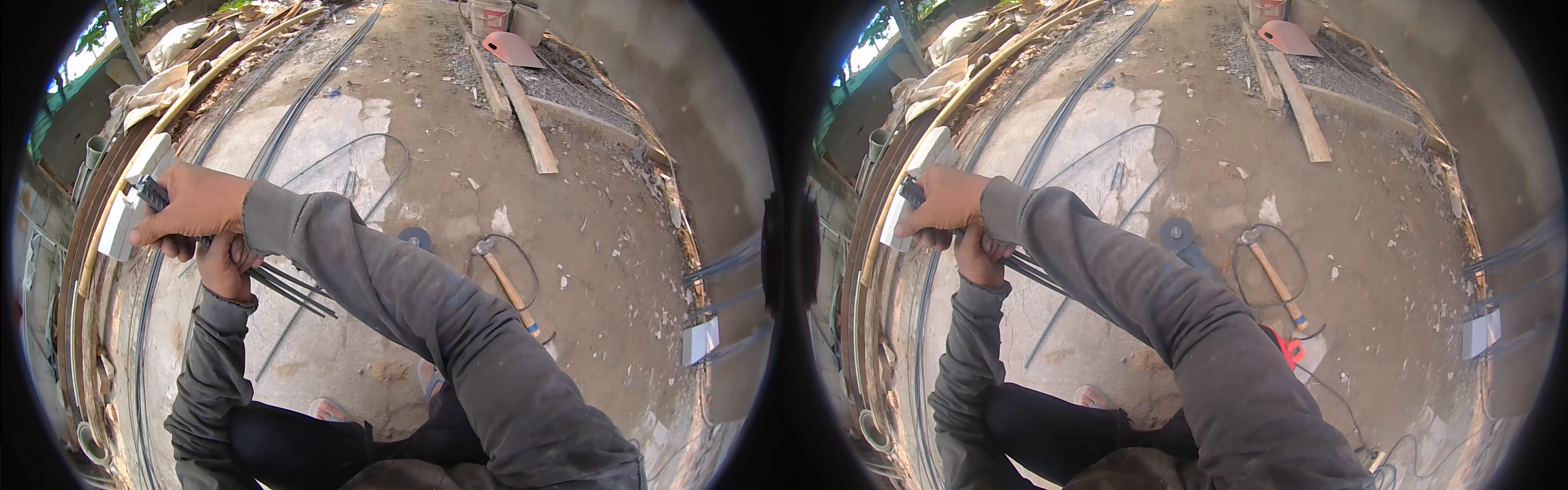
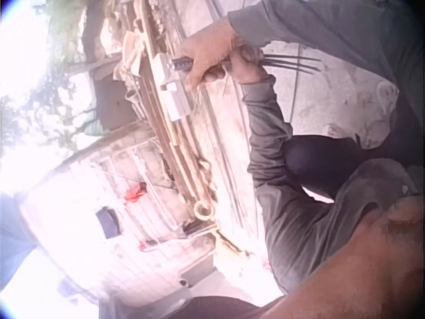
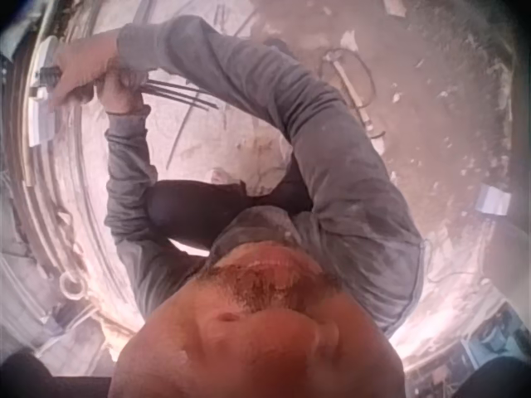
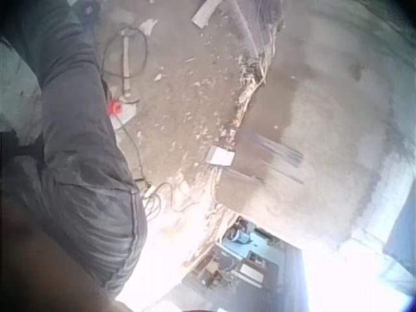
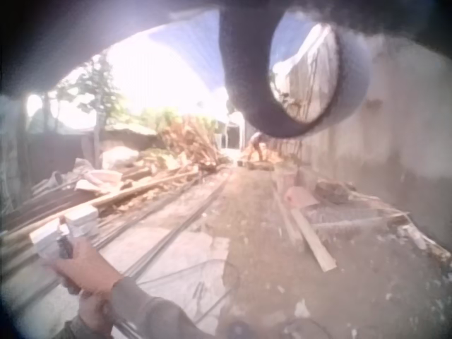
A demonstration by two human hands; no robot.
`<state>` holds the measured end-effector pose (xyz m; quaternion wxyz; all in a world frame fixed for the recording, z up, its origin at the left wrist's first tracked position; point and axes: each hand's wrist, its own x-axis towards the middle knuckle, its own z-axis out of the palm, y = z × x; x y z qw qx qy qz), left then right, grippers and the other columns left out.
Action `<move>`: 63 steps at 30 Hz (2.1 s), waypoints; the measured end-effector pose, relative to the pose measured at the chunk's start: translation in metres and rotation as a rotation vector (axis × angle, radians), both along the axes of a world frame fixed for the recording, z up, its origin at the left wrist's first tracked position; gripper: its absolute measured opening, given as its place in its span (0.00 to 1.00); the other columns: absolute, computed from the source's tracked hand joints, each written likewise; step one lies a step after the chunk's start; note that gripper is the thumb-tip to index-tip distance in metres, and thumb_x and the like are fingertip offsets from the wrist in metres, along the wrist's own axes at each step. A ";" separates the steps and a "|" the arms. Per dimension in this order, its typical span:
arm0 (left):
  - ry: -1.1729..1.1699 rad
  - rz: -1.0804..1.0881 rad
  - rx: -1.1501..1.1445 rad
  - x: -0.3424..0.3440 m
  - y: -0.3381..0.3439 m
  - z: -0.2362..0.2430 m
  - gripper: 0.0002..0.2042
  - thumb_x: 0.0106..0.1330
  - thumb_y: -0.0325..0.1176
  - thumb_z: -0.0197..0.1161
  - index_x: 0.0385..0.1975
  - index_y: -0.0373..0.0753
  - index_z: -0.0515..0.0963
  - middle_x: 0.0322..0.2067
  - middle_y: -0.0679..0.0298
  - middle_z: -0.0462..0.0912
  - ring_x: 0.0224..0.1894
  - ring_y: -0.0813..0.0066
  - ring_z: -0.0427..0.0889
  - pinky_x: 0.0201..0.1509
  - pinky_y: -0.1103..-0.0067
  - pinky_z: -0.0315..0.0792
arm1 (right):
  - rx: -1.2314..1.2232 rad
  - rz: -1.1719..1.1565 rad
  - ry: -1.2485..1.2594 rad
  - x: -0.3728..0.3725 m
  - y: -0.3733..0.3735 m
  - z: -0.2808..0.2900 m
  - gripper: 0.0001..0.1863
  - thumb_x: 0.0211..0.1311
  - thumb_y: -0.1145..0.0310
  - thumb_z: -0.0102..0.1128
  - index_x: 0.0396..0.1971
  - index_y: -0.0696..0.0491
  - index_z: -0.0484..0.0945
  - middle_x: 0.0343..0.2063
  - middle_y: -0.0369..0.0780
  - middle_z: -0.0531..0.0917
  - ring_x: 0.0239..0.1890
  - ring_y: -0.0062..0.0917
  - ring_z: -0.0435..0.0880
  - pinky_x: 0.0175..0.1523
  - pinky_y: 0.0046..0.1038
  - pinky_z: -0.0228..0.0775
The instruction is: The person uses an angle grinder to cut several long metal rods into shorter segments on a concrete floor. They measure the rods with a tape measure, align them, and cut them one by one, creating sparks during the process.
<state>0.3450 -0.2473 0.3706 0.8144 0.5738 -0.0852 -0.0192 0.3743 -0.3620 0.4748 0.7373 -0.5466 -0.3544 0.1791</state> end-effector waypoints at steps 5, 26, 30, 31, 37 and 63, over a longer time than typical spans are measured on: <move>0.025 -0.095 0.035 0.008 0.000 -0.009 0.15 0.74 0.38 0.55 0.22 0.45 0.69 0.12 0.73 0.59 0.14 0.80 0.59 0.26 0.76 0.63 | -0.234 0.059 -0.258 0.016 -0.017 0.004 0.16 0.55 0.62 0.80 0.29 0.60 0.86 0.25 0.42 0.88 0.26 0.23 0.86 0.34 0.26 0.79; 0.057 -0.105 0.619 0.020 -0.013 -0.035 0.17 0.72 0.43 0.65 0.22 0.41 0.74 0.14 0.71 0.69 0.15 0.81 0.68 0.21 0.79 0.68 | -0.224 -0.369 -0.255 0.055 -0.079 -0.012 0.23 0.71 0.47 0.64 0.25 0.52 0.80 0.29 0.43 0.89 0.34 0.29 0.92 0.41 0.31 0.86; -0.137 -0.033 0.662 -0.008 0.034 -0.042 0.30 0.78 0.59 0.53 0.18 0.40 0.71 0.15 0.71 0.70 0.19 0.82 0.71 0.24 0.79 0.68 | -0.067 -0.272 0.131 0.087 -0.080 -0.057 0.24 0.73 0.48 0.62 0.30 0.57 0.83 0.32 0.43 0.88 0.39 0.31 0.89 0.44 0.40 0.85; -0.123 0.023 0.744 -0.007 0.043 -0.059 0.32 0.78 0.60 0.50 0.18 0.39 0.72 0.15 0.70 0.69 0.19 0.81 0.69 0.24 0.78 0.67 | -0.112 -0.275 0.163 0.084 -0.073 -0.074 0.25 0.73 0.47 0.62 0.32 0.58 0.83 0.33 0.45 0.88 0.39 0.32 0.89 0.45 0.39 0.85; 0.005 0.122 1.243 -0.077 0.122 -0.181 0.33 0.79 0.59 0.48 0.25 0.31 0.78 0.18 0.50 0.76 0.21 0.53 0.75 0.30 0.62 0.69 | -0.973 -0.187 0.016 0.055 -0.120 -0.135 0.36 0.68 0.41 0.63 0.56 0.62 0.81 0.47 0.49 0.88 0.44 0.35 0.89 0.46 0.34 0.85; -0.247 0.044 1.838 -0.170 0.110 -0.380 0.32 0.75 0.45 0.57 0.77 0.44 0.58 0.75 0.50 0.59 0.76 0.48 0.59 0.77 0.54 0.53 | -1.536 -1.633 0.437 -0.482 -0.379 -0.422 0.22 0.67 0.57 0.67 0.50 0.61 0.82 0.40 0.47 0.86 0.41 0.35 0.88 0.46 0.34 0.79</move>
